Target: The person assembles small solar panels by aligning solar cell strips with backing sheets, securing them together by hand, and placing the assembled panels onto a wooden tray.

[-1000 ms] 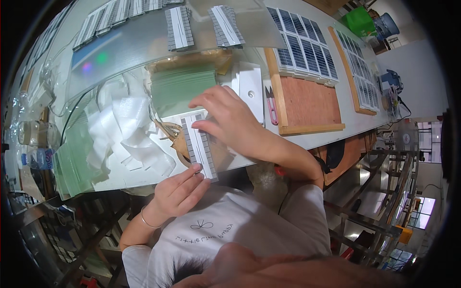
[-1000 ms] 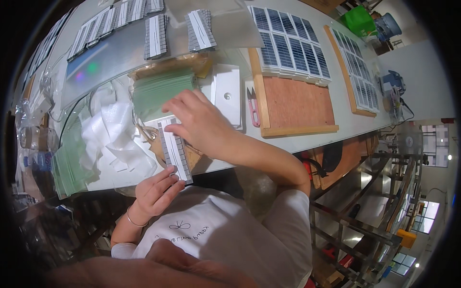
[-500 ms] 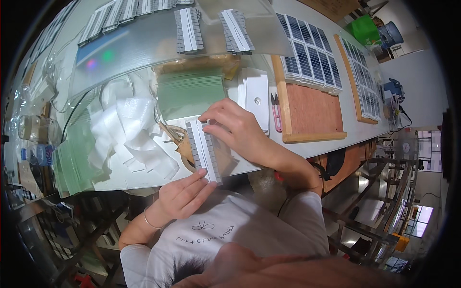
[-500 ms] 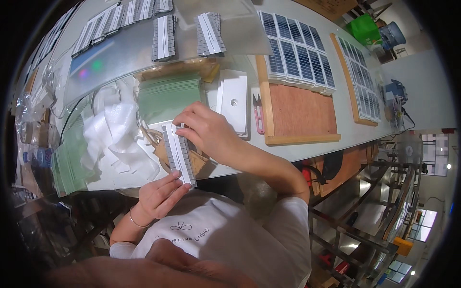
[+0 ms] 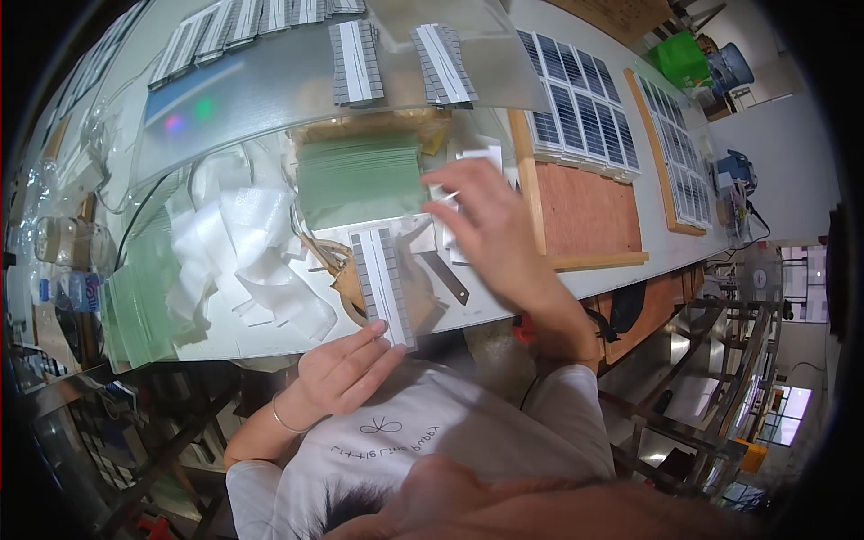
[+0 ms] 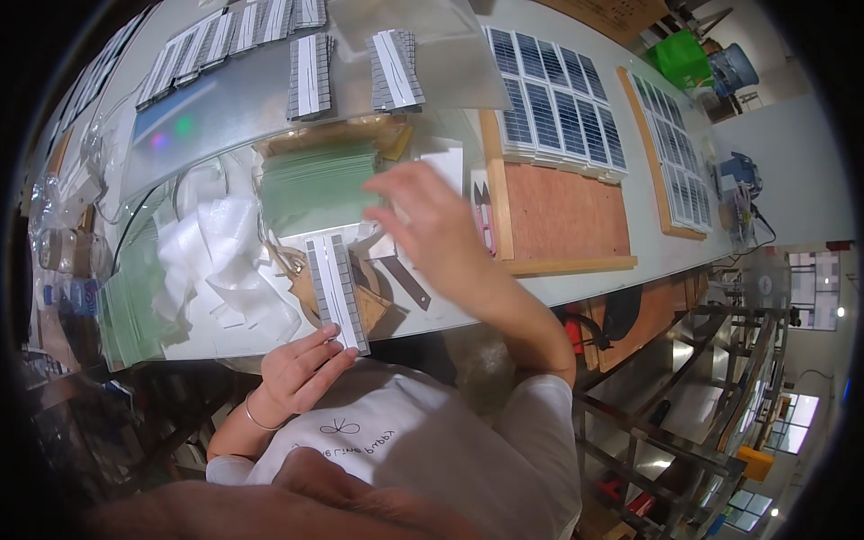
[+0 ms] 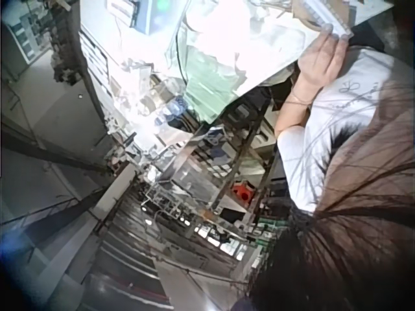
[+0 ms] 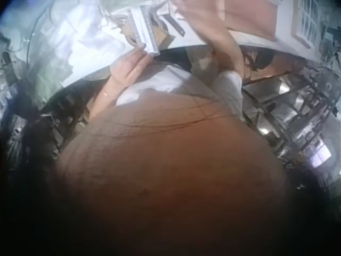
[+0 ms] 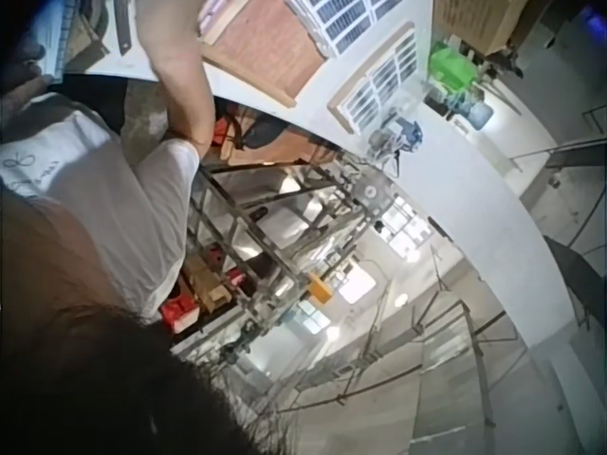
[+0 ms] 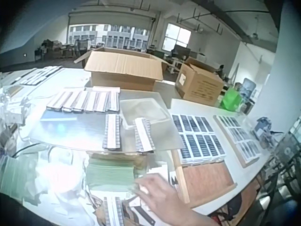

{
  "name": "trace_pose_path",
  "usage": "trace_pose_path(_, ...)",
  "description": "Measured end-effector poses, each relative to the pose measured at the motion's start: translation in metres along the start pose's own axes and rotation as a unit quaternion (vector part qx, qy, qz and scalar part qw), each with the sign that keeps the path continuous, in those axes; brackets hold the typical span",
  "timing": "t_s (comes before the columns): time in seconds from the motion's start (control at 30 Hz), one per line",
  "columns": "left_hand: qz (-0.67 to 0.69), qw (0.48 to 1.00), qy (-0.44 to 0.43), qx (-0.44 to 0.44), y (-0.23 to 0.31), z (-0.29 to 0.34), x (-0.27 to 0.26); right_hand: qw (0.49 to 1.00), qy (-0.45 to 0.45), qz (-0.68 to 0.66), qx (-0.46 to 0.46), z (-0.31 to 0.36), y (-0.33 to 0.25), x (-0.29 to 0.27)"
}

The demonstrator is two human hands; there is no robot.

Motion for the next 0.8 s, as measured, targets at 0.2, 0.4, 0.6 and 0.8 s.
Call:
trace_pose_path(0.2,0.01,1.0,0.001,0.012,0.002,-0.004,-0.002,0.975,-0.035,0.194,0.103,-0.002,0.074,-0.039)
trace_pose_path(0.4,0.017,1.0,-0.016,0.003,0.002,-0.003,0.0,0.975,-0.05,0.173,0.127,0.0,0.083,-0.033)
trace_pose_path(0.6,0.014,1.0,-0.014,0.008,0.002,-0.002,0.001,0.925,0.003,0.377,-0.032,0.012,0.062,-0.016)
trace_pose_path(0.8,0.01,1.0,-0.024,0.005,0.002,-0.004,0.001,0.91,0.012,0.406,-0.076,0.014,0.051,-0.018)
Point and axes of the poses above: each hand's wrist, its own z-axis away from the middle knuckle, its own x-axis out of the palm, y = z × x, the point moved 8 cm from there along -z, towards the middle knuckle
